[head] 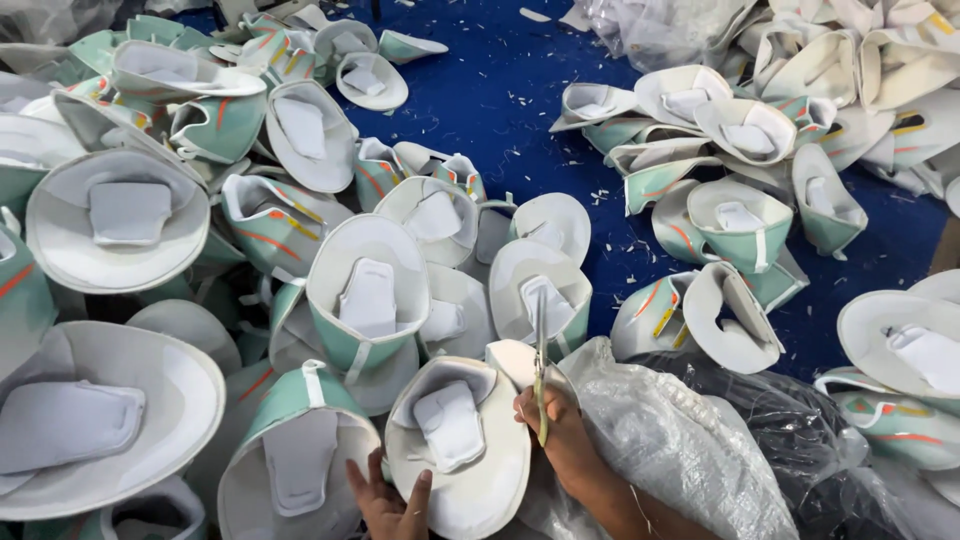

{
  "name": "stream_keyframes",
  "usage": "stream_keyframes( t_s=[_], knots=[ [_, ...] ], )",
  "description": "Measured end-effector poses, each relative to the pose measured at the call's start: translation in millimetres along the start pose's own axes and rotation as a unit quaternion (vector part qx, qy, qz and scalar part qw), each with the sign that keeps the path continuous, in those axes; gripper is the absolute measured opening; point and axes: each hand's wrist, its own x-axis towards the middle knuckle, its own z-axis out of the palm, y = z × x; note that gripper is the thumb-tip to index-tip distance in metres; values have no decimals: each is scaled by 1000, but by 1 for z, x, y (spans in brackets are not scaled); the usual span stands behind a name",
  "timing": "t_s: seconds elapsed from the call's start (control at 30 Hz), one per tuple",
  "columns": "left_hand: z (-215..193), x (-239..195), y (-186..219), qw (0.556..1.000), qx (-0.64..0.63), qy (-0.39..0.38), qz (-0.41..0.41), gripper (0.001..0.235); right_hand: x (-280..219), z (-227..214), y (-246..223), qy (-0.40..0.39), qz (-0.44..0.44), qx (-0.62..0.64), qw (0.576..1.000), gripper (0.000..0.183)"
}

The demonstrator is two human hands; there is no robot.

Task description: The person uses scissors to trim excess threads and fabric from the edges of white and teal shoe uppers. They handle the shoes one by one, cutting loose material and occasionally shaking the shoe to remove debris.

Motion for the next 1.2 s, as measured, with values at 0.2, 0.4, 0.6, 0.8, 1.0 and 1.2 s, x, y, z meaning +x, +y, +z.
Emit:
stream_keyframes(
  t_s=[0.2,0.4,0.6,0.8,1.0,1.2],
  knots=[
    [-1,-2,-13,946,-47,-120,-297,68,-1,-4,10,-69,-63,-26,995,18],
    [-14,-11,-10,955,-78,-110,-264,49,-23,-5,2,-115,-99,-46,987,16],
    [-13,-22,126,983,150,-27,-99,41,-66,-6,12,-163,-128,-57,977,44],
    [-23,-4,133,997,64,43,-31,37,-111,11,26,-381,-15,-152,912,67],
    [-21,-5,124,997,65,31,5,36,-111,22,39,-327,190,-200,904,56],
    [-16,-20,107,956,43,-259,-128,32,-51,-37,127,-78,-78,80,991,50]
  ],
)
